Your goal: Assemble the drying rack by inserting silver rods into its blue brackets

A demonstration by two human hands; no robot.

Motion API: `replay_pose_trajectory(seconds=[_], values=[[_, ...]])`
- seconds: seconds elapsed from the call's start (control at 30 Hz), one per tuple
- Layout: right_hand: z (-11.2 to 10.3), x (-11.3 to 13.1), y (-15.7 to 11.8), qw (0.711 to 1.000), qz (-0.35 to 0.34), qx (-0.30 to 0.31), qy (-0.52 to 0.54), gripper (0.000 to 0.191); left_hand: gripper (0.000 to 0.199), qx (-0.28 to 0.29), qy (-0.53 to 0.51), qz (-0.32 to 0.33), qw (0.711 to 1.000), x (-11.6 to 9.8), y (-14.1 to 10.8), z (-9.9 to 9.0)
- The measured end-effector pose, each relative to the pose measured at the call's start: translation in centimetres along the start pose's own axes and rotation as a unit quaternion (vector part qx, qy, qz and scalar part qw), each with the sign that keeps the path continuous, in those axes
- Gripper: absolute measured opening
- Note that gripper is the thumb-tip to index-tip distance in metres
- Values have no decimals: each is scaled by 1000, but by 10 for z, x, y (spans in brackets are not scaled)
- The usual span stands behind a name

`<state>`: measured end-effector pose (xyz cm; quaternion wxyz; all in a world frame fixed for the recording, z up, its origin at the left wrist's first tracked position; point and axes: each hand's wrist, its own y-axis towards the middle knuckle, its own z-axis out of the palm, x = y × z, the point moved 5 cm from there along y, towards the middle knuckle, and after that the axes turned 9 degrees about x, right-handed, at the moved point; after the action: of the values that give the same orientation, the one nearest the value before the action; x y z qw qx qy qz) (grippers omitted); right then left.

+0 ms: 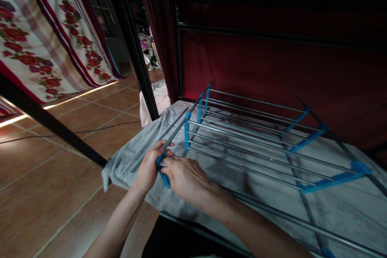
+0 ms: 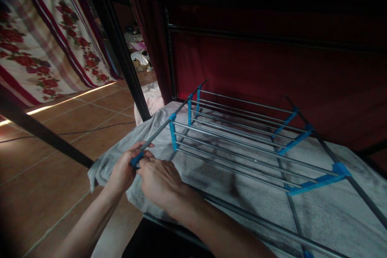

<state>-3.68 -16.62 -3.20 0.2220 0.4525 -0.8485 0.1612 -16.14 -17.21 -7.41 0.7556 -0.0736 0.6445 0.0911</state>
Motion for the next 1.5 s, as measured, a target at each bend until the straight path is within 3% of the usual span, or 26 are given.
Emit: replay_pose_trajectory(seconds=[0.47, 0.6, 0.83, 1.03, 1.3, 1.5], values=[[-4, 4, 0, 999, 17, 0, -38, 23, 38, -6, 32, 13, 999, -2, -1, -1], [-4, 10, -13, 994, 61, -31, -84, 36, 47, -9, 34, -13, 999, -1, -3, 0], [5, 4, -44, 981, 108, -30, -158, 24, 55, 41, 32, -4, 999, -1, -3, 7], [10, -4, -44, 982, 78, -55, -161, 17, 49, 51, 67, 9, 996, 0, 2, 2], [10, -5, -42, 978, 21, -102, -181, 17, 44, 44, 81, -19, 996, 7, 9, -8], [8, -7, -43, 961, -21, -172, -217, 15, 60, 14, 93, -51, 994, 20, 18, -22]])
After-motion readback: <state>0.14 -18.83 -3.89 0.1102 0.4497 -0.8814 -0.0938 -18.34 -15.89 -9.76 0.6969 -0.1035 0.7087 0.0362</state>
